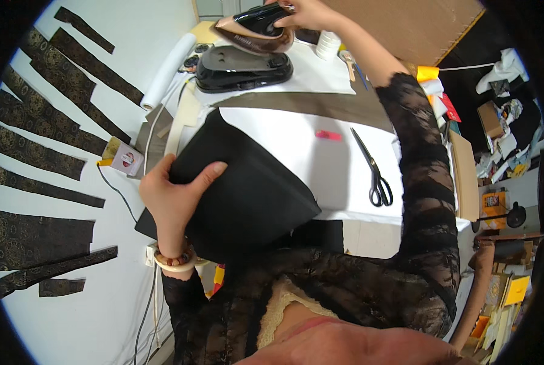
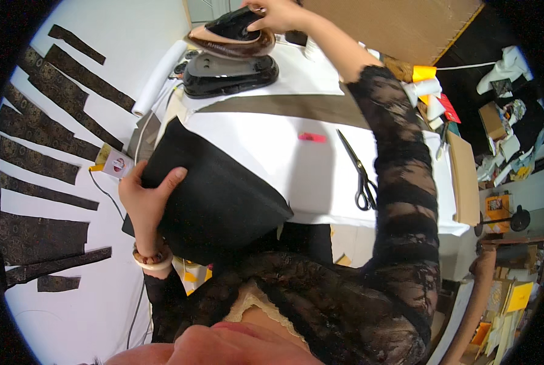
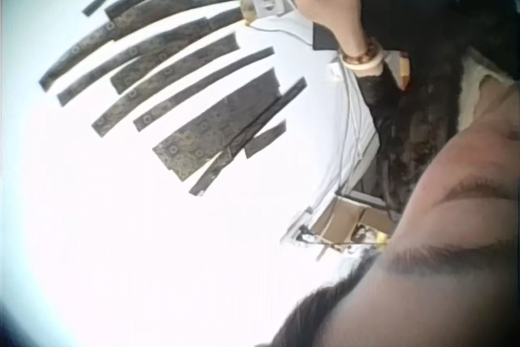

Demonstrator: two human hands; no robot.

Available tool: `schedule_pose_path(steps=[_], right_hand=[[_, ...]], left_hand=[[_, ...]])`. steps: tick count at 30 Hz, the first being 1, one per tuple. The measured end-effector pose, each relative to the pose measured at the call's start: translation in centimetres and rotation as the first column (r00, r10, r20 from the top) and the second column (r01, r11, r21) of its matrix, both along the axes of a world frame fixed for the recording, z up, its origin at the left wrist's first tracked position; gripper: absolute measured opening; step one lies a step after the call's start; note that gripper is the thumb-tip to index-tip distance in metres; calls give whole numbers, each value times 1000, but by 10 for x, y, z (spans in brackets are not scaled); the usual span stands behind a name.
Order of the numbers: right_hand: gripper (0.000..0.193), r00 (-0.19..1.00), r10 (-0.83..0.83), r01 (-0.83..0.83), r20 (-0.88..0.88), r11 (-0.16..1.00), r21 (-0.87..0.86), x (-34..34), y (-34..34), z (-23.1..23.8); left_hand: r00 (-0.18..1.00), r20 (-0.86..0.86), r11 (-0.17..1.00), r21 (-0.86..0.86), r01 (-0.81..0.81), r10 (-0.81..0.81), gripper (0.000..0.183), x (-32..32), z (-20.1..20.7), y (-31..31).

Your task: The person cuts a black fabric strip with scissors, folds and irons it, then trims the edges. The person repeats folding, ironing, and trimming on the same piece of fabric.

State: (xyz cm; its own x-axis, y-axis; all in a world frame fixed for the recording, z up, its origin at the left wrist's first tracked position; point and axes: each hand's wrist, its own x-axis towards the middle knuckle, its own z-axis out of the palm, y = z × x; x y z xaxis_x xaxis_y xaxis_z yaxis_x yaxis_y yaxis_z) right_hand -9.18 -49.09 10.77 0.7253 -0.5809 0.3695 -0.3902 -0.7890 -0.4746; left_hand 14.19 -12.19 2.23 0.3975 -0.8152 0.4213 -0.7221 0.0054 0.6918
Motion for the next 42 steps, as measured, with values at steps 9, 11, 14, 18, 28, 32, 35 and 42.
schedule_pose_path(steps=[9,11,14,18,28,32,35,42], right_hand=[[40,950,-17,-51,-313,977,-208,94,-75,-58],[40,879,-137,-10,-456,952,-306,101,-72,-51],[35,968,-110,-71,-225,741,-668,96,-34,-59],[29,970,230,-232,83,973,13,72,130,-36],[29,983,33,-130,183,824,552,-52,339,-44],[28,970,-15,-136,242,794,592,-67,361,-56],[26,956,-16,-182,294,751,634,-73,366,-64],[35,945,-70,-87,319,888,452,-61,387,-60]], left_hand=[[945,-306,982,110,153,-113,38,8,-24,5],[919,-373,981,87,173,-129,41,9,-34,2],[846,-483,969,-21,245,-225,52,2,-42,-3],[810,-465,933,-127,337,-356,56,2,-64,1],[710,-357,789,-159,594,-607,57,-76,-71,19],[623,-329,699,-227,678,-710,52,-93,-69,31],[573,-265,629,-399,667,-775,43,-109,-48,40],[609,-299,676,-387,627,-735,39,-107,-51,51]])
